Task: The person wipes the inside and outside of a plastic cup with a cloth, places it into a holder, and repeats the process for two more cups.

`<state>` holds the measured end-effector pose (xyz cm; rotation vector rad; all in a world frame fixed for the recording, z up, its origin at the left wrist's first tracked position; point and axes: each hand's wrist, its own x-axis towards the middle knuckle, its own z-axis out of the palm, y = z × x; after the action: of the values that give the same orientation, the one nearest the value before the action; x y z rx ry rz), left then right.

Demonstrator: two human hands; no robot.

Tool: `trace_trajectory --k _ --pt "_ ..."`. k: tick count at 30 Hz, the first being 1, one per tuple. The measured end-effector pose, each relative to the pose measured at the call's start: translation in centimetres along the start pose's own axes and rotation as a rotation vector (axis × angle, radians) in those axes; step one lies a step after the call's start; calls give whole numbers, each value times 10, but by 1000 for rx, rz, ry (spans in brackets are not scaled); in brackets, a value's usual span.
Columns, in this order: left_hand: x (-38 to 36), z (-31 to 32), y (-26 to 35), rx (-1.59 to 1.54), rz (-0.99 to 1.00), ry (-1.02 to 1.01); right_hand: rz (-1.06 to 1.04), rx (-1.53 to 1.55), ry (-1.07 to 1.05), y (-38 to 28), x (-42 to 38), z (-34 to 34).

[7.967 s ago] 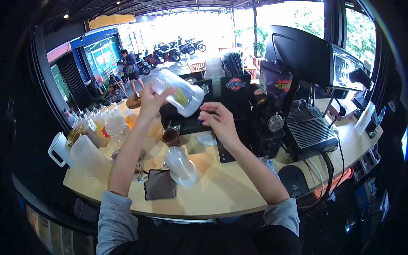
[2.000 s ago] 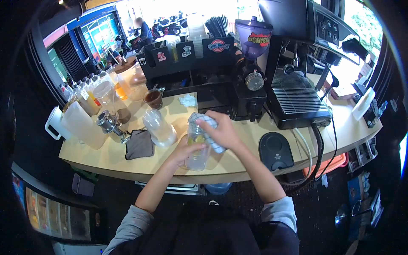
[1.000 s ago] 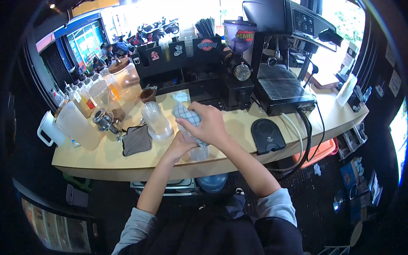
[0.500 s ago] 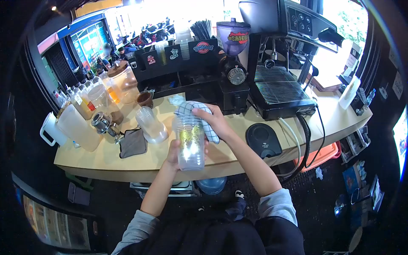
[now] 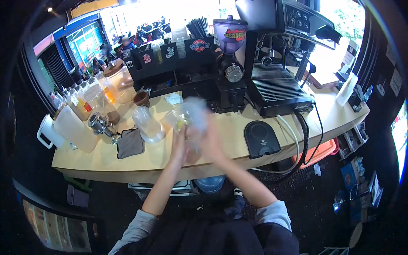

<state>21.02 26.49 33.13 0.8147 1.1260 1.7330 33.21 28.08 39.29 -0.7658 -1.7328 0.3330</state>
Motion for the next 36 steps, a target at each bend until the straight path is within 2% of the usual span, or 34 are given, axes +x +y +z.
trace_trajectory --k 1,2,4,5,6,8,9,10,11,12,14,15,17,19,20,22,23,24,26,28,29,31,34,36 --pt "-14 1 -3 17 89 -58 -326 -400 -67 -31 -8 -3" --pt "-14 0 -2 16 87 -57 -325 -400 -69 -25 -9 -1" --pt "-11 -3 2 13 99 -192 -5 147 -167 1 -5 11" --pt "-9 -6 2 17 132 -216 241 565 -218 10 1 15" --pt "-9 -11 2 23 129 -212 245 571 -219 16 2 16" --pt "-7 -15 4 -75 16 -261 739 917 -256 20 6 16" --pt "-3 -18 6 -75 20 -262 580 841 -219 17 2 19" --pt "2 -22 9 52 46 -247 574 843 -220 11 -3 20" --pt "4 -23 11 178 72 -228 319 439 -199 3 -8 20" --pt "5 -22 12 179 76 -224 63 38 -170 -4 -12 18" --pt "2 -15 16 20 198 -284 73 79 -230 -16 -10 13" --pt "1 -10 17 22 198 -281 15 31 -210 -18 -9 15" --pt "-8 -2 21 -173 97 -169 -38 -16 -197 -14 -6 19" --pt "-15 1 33 -179 40 -182 274 591 -205 4 5 26" --pt "-16 2 36 -184 -20 -198 272 591 -200 10 12 26" --pt "-19 4 33 -255 3 -236 1044 1020 -347 21 18 21" --pt "-19 8 33 -161 161 -260 1111 1224 -436 25 16 21" --pt "-18 10 33 -67 321 -282 1111 1225 -436 25 13 21" --pt "-12 12 32 -76 339 -266 1143 1405 -424 17 8 17" --pt "-8 14 31 82 524 -242 1150 1427 -430 23 1 18" --pt "-5 14 31 82 522 -242 1221 1428 -390 28 -3 19" --pt "5 12 31 331 652 -214 1292 1427 -345 31 -11 18" --pt "16 2 38 291 558 -144 1386 1285 -408 32 -14 11" --pt "7 1 46 209 551 -161 1187 1391 -420 41 -11 -1"
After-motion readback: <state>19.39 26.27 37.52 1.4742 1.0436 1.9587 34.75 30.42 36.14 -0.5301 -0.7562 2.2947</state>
